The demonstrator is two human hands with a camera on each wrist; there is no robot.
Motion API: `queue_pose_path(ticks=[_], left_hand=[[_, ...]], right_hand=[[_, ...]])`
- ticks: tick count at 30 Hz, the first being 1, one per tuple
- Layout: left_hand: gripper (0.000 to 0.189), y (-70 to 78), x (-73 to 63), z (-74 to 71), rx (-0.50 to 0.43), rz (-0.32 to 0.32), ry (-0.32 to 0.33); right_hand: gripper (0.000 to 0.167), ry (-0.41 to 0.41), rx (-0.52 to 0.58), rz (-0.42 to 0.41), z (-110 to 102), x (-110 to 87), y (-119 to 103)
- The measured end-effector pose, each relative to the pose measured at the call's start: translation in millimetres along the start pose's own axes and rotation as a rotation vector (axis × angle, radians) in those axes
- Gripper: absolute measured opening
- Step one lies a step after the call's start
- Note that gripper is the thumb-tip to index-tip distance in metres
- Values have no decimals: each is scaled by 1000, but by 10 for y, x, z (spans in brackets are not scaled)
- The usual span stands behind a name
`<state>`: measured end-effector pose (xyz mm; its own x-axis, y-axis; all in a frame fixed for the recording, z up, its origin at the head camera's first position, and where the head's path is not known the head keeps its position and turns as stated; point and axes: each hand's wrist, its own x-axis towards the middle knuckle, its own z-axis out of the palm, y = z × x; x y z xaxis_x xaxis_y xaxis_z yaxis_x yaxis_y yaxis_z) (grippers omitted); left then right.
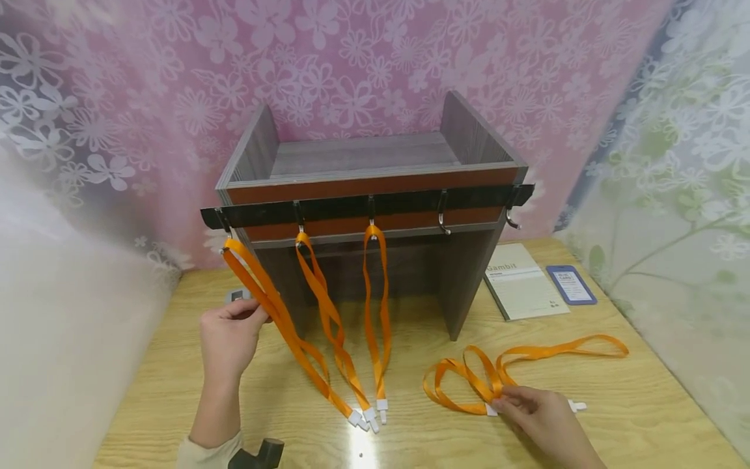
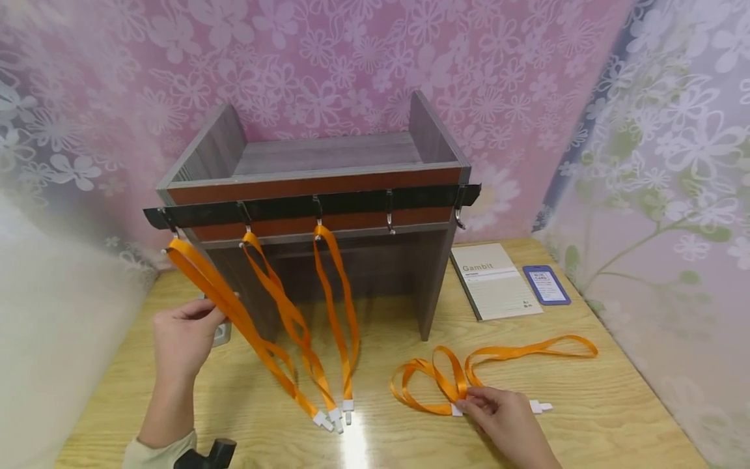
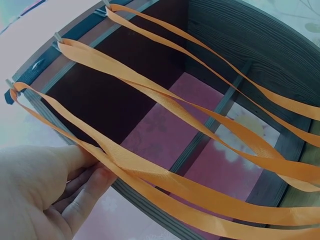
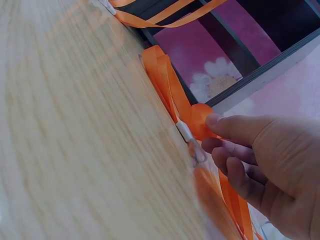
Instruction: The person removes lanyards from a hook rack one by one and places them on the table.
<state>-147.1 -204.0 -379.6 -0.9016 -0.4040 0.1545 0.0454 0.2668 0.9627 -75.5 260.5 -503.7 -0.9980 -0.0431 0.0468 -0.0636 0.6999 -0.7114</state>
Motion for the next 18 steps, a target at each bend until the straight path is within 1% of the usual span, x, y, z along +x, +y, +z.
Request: queue_pose_path(ticks=[2, 4, 7, 9, 11, 15, 18], left_hand=[[20, 1, -3, 1, 2, 14, 4], [20, -2, -3, 3, 0, 23, 5], [19, -4, 8, 6, 3, 35, 10], [19, -7, 16, 9, 5, 34, 11], [18, -9, 20, 10, 10, 29, 11], [19, -14, 14, 6, 14, 24, 10], [20, -17, 8, 0, 19, 19, 8]], right_hand=[[25, 21, -20, -2, -5, -5, -10], [28, 44, -41, -26, -6, -10, -19], [25, 97, -54, -83, 3, 4, -31], [23, 128, -40, -118, 9, 16, -38], [22, 146, -5, -124, 10, 26, -54], [25, 118, 114, -41, -29, 37, -136], [29, 82, 170, 19, -72, 51, -200]])
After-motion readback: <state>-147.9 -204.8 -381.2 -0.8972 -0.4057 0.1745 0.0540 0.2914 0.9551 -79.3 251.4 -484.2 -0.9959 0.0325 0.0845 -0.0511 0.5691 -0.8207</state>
